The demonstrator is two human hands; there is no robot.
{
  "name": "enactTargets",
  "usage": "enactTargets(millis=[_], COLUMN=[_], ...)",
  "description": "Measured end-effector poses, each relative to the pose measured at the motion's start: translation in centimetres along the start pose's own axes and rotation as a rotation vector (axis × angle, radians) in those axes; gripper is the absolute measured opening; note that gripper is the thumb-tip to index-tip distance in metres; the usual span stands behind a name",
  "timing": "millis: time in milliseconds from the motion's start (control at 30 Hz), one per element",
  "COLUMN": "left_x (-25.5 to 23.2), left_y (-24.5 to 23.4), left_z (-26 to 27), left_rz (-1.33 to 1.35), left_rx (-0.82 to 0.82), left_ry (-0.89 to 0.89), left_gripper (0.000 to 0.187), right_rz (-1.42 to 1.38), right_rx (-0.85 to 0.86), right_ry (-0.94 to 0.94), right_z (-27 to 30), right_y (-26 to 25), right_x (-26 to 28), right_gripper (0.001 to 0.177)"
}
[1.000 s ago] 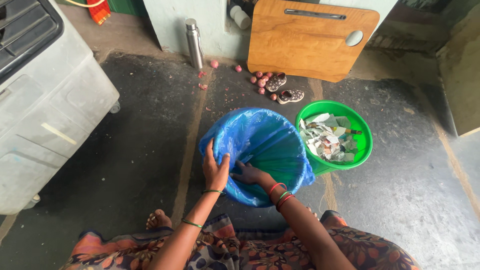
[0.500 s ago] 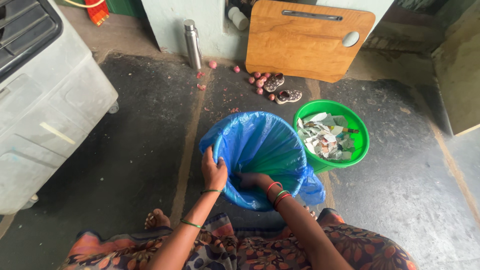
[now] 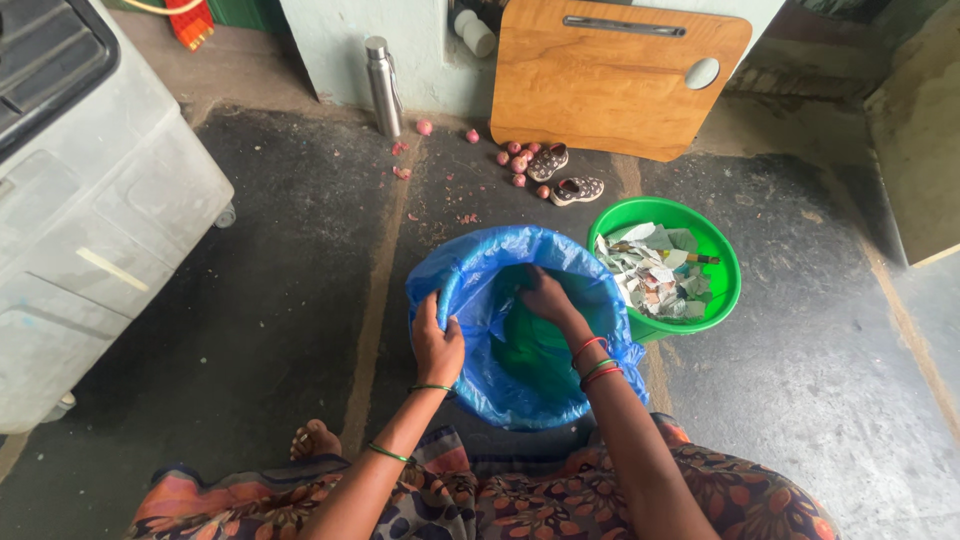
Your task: The person lines a green plastic bin with a blue plastic bag. They open the bag, place it over the bin, and repeatedly adjust and tuck the edges inside to fit the bag properly.
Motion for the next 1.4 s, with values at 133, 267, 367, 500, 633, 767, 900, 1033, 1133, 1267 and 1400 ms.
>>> enactTargets(millis=[133, 267, 367, 500, 633, 767, 900, 1033, 1133, 1267, 1400], left_x=[-0.3, -0.9, -1.3, -0.7, 1.3, 4.7, 8.1, 8.8, 8.7, 9.0, 8.9], left_y=[-0.1, 0.3, 0.5, 0.5, -0.1, -2.9, -5.2, -5.8, -5.7, -5.6, -5.6], left_z=[-0.1, 0.2, 0.5, 0.6, -0.9, -3.8, -4.5, -4.6, -4.9, -4.7, -4.7], left_rz=[0.0, -0.021, -0.015, -0.028, -0.014, -0.03, -0.121, 0.039, 0.084, 0.08, 0.113], left_rx=[-0.025, -0.009, 0.004, -0.014, -0.039, -0.078, -0.06, -0.091, -0.136, -0.108, -0.103], left_ry=[0.012, 0.012, 0.012, 0.013, -0.046, -0.254, -0.581, -0.574, -0.505, -0.531, -0.53], left_gripper=[0.05, 0.051, 0.051, 0.049, 0.046, 0.047, 0.051, 0.057, 0.057, 0.056, 0.059], right_rz=[0.152, 0.195, 0.213, 0.115, 0.213, 0.014, -0.05, -0.313, -0.831, -1.441, -1.051], right_rx=[0.275, 0.78, 0.665, 0.649, 0.671, 0.315, -0.186, -0.287, -0.249, -0.183, -0.217], right_ry=[0.079, 0.204, 0.046, 0.04, -0.026, -0.235, -0.193, -0.087, 0.105, 0.375, 0.297], right_z=[0.5, 3.8, 7.1, 7.6, 4.1, 1.2, 0.5, 0.7, 2.0, 5.2, 7.0], right_y=[2.2, 8.4, 11.9, 12.8, 7.9, -2.6, -11.4, -12.0, -7.4, 1.2, 5.4], right_x=[1.2, 1.3, 2.4, 1.9, 5.3, 13.6, 17.9, 14.9, 9.0, 2.3, -1.1], right_gripper=[0.042, 0.053, 0.075, 0.088, 0.06, 0.032, 0.029, 0.048, 0.061, 0.077, 0.056])
Point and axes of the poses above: each hand's wrist, its own z-axis away from the middle knuckle, its own y-axis out of the palm, x = y × z, the point moved 8 cm from there along -z, towards the middle knuckle, and after that the axes turned 9 degrees about -y, right-handed, at the moved point
